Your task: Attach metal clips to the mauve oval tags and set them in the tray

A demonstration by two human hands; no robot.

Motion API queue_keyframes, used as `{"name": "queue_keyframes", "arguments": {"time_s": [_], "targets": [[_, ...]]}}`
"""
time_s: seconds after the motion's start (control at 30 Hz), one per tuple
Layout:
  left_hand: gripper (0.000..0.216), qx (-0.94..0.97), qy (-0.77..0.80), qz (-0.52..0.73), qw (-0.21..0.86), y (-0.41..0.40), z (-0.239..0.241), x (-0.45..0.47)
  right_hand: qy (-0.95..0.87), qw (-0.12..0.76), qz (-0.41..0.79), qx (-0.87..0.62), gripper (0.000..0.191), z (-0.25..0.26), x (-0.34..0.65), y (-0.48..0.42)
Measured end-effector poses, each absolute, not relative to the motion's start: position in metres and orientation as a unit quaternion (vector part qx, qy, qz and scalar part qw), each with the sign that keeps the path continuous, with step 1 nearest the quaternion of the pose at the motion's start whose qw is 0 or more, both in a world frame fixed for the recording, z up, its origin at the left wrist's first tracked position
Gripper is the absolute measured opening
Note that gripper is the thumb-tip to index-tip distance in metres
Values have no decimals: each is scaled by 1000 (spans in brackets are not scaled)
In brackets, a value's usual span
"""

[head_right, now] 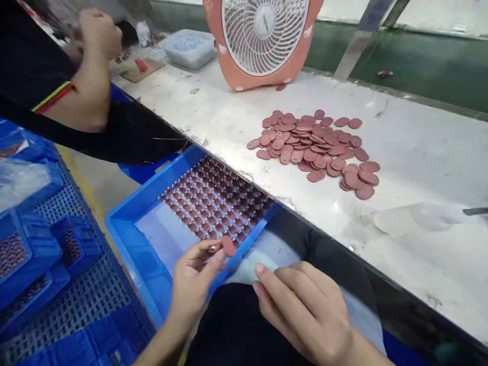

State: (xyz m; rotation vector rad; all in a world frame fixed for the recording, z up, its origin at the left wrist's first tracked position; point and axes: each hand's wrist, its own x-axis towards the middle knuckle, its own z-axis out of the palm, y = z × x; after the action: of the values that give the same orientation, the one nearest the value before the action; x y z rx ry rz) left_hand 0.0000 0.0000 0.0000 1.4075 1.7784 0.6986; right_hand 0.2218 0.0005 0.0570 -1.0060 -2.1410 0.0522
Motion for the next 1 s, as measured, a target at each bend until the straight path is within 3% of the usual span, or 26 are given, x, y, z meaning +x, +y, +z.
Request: {"name": "queue_keyframes", "arguments": {"time_s": [0.23, 0.5, 1.0], "targets": [[17, 593, 717, 147, 335, 2, -40, -61, -829, 372, 11, -418, 29, 49, 244, -8], [20, 623, 717, 28, 311, 0, -59, -56, -825, 372, 20, -426, 29, 41, 245, -14], [22, 649, 699, 10, 300, -5, -71, -54, -833, 344, 12, -434, 27, 37, 255, -19]]}}
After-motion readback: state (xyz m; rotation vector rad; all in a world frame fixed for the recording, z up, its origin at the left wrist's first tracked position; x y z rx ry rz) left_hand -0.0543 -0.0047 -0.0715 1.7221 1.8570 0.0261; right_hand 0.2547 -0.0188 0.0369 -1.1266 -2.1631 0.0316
